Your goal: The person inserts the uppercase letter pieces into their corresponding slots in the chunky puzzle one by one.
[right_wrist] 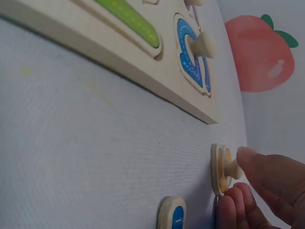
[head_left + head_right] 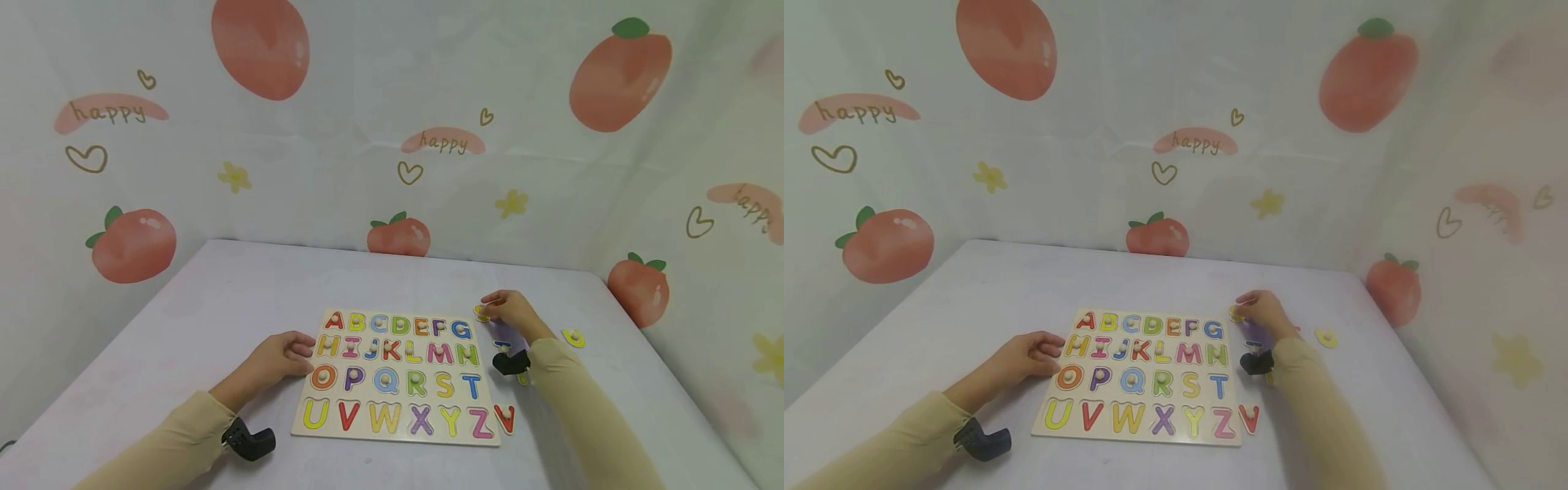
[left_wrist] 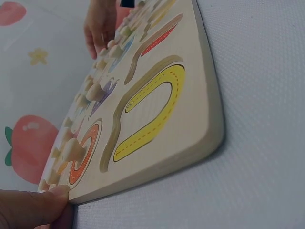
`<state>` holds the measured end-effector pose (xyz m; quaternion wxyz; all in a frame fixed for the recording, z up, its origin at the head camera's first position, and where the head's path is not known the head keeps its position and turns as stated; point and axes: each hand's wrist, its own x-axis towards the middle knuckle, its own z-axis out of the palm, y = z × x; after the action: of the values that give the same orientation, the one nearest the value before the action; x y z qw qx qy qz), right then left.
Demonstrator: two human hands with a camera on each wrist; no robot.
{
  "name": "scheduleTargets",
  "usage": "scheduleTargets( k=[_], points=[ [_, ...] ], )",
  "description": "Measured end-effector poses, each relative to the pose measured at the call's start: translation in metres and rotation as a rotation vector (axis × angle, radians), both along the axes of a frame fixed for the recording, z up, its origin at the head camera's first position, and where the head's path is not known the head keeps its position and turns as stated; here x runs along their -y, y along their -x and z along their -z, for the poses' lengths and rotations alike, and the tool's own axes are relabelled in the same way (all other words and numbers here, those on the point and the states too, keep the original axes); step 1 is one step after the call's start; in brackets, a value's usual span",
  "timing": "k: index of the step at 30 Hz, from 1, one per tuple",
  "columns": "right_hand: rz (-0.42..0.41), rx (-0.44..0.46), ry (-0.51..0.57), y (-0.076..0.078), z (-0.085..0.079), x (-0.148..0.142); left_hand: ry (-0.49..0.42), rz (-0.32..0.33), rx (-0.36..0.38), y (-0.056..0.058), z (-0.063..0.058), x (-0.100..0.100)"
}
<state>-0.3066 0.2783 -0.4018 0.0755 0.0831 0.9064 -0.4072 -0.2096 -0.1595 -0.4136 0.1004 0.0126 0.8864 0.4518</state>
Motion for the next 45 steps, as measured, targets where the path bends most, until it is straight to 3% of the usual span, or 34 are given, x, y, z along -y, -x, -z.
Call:
scheduleTargets(
  k=[18,29,36,45],
  points=[
    [-0.029,-0.014,-0.088,0.001,0.006,0.0,0.002,0.001,-0.005,0.001,0.003,0.0],
    [-0.065,-0.098,-0.05,-0.01,-0.021,0.009,0.007,0.009,0.0,0.001,0.001,0.0],
    [-0.148,-0.134,0.008,-0.029,-0.035,0.026,0.001,0.008,-0.001,0.001,0.001,0.0],
    [-0.273,-0.129,0.024,-0.066,-0.035,0.056,0.01,0.007,0.005,0.001,0.0,0.001]
  ],
)
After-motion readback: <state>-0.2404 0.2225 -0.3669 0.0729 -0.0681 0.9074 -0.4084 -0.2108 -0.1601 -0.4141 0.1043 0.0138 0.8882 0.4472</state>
